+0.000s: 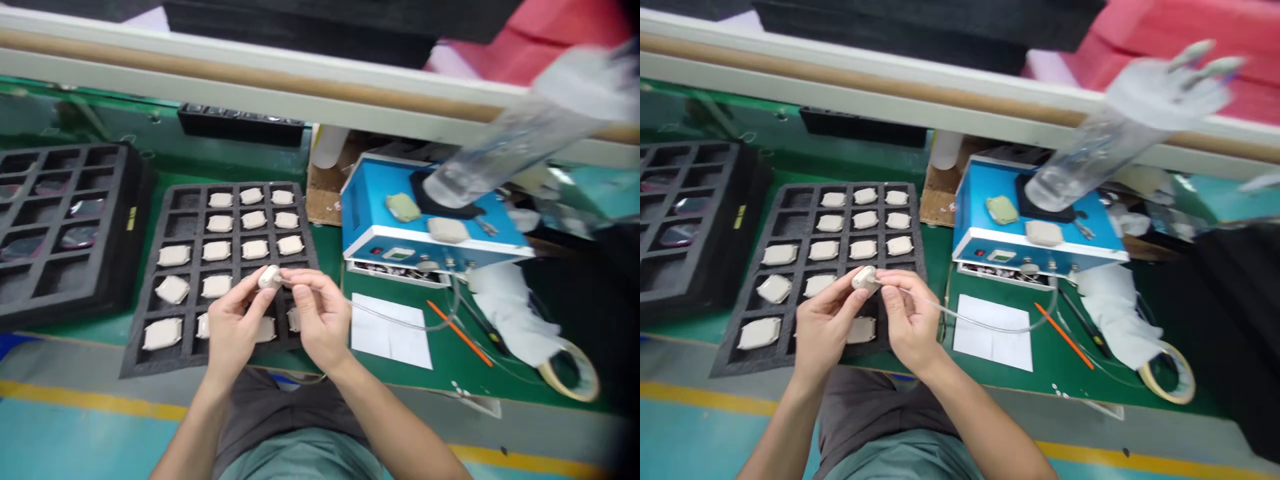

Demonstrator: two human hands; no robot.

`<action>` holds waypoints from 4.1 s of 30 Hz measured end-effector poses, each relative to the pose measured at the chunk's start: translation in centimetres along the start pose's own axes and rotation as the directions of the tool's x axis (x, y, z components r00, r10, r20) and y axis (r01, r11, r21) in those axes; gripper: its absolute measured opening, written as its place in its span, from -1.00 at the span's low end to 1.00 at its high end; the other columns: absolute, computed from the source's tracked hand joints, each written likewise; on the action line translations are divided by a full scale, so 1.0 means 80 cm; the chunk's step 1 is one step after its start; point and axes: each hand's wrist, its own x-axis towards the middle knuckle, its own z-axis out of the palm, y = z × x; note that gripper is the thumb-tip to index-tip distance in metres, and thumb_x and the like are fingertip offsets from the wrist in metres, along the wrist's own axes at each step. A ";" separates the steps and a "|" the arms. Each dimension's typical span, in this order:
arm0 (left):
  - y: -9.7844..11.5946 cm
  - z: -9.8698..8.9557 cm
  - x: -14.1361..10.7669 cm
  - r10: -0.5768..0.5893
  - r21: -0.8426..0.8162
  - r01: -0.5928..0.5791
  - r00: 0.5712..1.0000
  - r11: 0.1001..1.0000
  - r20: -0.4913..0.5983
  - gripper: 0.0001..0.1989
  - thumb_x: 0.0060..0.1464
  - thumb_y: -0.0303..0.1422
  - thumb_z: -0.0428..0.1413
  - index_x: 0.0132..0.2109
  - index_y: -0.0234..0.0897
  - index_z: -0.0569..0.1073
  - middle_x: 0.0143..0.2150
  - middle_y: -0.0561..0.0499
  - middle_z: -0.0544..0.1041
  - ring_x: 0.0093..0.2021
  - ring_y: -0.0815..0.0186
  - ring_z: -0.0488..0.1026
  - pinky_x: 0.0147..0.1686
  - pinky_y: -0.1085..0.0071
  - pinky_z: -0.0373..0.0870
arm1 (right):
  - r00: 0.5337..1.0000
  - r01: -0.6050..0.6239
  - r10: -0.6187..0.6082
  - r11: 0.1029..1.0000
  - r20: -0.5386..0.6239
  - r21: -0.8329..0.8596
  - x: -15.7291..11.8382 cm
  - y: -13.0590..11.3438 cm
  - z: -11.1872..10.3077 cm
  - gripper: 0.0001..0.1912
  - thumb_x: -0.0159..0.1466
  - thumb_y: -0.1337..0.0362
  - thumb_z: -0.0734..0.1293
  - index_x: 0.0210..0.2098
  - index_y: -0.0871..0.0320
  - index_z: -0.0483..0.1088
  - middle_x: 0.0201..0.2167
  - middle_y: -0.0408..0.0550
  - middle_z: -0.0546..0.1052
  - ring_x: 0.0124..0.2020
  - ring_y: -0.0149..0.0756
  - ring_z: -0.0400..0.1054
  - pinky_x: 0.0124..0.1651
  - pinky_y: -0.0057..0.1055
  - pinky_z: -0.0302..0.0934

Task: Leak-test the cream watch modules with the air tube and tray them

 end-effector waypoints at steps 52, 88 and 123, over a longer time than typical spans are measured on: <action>-0.007 -0.002 0.009 0.020 0.015 -0.019 0.999 1.000 -0.034 -0.57 0.09 -0.16 0.41 0.07 -0.20 0.70 0.06 -0.10 0.71 0.04 0.04 0.69 0.16 0.15 0.62 | 0.999 0.034 -0.034 0.999 -0.012 0.001 0.013 0.004 0.008 -0.86 0.44 0.21 0.36 -0.17 0.08 0.58 -0.16 0.00 0.69 -0.11 -0.27 0.62 -0.05 -0.35 0.56; -0.007 -0.004 0.007 0.022 0.026 -0.021 0.999 0.999 -0.026 -0.58 0.10 -0.15 0.40 0.07 -0.20 0.70 0.07 -0.11 0.70 0.06 0.02 0.69 0.16 0.13 0.61 | 1.000 0.014 -0.014 1.000 -0.010 0.017 0.013 0.002 0.008 -0.84 0.43 0.20 0.37 -0.19 0.08 0.59 -0.18 -0.01 0.69 -0.13 -0.27 0.62 -0.07 -0.36 0.56; -0.009 -0.004 0.008 0.044 0.018 -0.043 0.998 0.999 -0.033 -0.61 0.07 -0.19 0.42 0.05 -0.15 0.71 0.03 -0.04 0.72 -0.03 0.16 0.72 0.03 0.37 0.66 | 1.000 0.013 -0.013 0.997 0.003 0.074 0.011 0.006 0.007 -0.87 0.44 0.30 0.37 -0.14 0.04 0.61 -0.16 -0.07 0.67 -0.11 -0.36 0.60 -0.02 -0.47 0.52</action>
